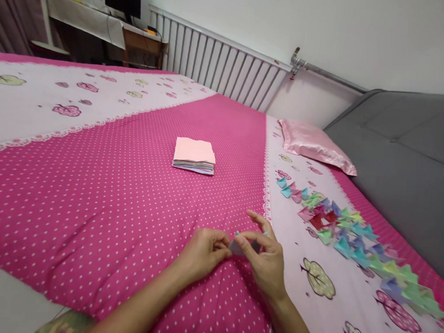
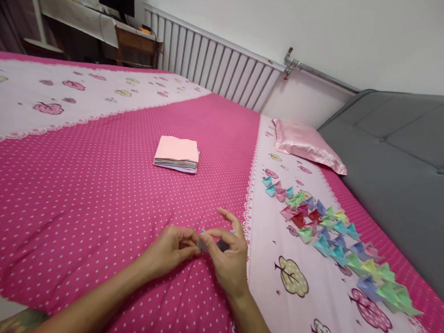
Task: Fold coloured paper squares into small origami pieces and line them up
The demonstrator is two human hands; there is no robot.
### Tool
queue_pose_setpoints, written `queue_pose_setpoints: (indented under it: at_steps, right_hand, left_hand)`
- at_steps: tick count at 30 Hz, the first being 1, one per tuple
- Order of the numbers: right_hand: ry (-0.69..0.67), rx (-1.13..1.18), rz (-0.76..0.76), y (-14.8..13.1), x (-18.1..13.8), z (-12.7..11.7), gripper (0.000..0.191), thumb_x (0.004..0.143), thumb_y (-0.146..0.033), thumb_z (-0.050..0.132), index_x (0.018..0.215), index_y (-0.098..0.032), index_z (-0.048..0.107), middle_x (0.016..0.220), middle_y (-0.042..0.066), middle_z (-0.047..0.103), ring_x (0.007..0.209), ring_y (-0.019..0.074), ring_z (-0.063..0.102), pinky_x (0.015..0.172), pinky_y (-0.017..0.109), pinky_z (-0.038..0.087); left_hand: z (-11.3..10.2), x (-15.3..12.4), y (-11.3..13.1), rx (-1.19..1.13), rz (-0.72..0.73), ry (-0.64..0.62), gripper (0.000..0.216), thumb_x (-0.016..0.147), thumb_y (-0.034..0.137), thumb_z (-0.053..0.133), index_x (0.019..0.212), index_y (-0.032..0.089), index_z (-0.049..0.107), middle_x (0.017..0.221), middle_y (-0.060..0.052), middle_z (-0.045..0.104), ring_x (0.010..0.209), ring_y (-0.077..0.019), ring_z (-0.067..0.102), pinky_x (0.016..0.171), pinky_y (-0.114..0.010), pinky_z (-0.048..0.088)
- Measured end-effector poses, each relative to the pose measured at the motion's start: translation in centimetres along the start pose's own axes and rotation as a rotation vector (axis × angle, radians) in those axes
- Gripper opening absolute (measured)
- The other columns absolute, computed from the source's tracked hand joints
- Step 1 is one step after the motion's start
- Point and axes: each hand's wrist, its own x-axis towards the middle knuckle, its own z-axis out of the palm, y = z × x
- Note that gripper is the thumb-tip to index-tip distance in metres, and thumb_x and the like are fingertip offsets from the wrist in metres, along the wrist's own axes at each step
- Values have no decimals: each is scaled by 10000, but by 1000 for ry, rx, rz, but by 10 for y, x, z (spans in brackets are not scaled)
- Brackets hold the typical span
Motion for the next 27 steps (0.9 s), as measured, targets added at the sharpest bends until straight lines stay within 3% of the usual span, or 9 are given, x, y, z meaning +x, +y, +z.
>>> queue_pose_setpoints:
  at_steps: [4, 6, 10, 15, 21, 27]
  right_hand:
    - [0, 1, 8, -1, 0, 0, 124, 744, -312, 614, 705, -208, 669, 1243, 80, 473, 1176, 267, 410, 993, 452, 278]
    - [18, 7, 12, 0, 0, 1, 140, 746, -317, 611, 834, -218, 656, 1278, 82, 437, 1201, 264, 383, 994, 457, 281]
    - [119, -13, -43, -1, 0, 0, 427, 736, -309, 621, 1148, -265, 522, 1357, 71, 337, 1254, 256, 313, 1012, 469, 272]
    - [103, -120, -145, -5, -2, -1, 345, 723, -264, 642, 1064, -267, 587, 1357, 55, 323, 1222, 262, 346, 998, 469, 310]
    - [115, -182, -161, -3, -2, -1, 339, 724, -273, 642, 1061, -265, 603, 1348, 55, 335, 1209, 277, 357, 977, 503, 335]
    - [115, -199, -202, -1, -1, -2, 337, 725, -270, 645, 1061, -266, 613, 1335, 57, 359, 1206, 265, 367, 992, 492, 323]
  left_hand:
    - [1, 0, 1, -13, -25, -11, 110, 684, 215, 572, 674, 147, 657, 579, -8, 613, 507, -108, 495, 491, -215, 329]
    - [0, 2, 4, -81, -67, -2, 111, 670, 224, 597, 682, 141, 669, 569, -10, 609, 490, -99, 481, 490, -215, 329]
    - [-4, 4, 13, -309, -161, 103, 193, 612, 262, 686, 734, 113, 686, 604, -45, 639, 496, -94, 502, 536, -227, 373]
    - [-11, 3, 21, -411, -164, 157, 232, 588, 273, 729, 750, 108, 701, 632, -52, 656, 528, -86, 519, 562, -215, 383]
    - [-12, 2, 20, -372, -74, 92, 240, 638, 252, 701, 841, 126, 715, 785, -82, 699, 636, -129, 570, 640, -254, 408]
    - [-12, 2, 21, -321, -31, 85, 178, 667, 212, 669, 826, 154, 723, 795, -66, 712, 671, -137, 590, 685, -263, 424]
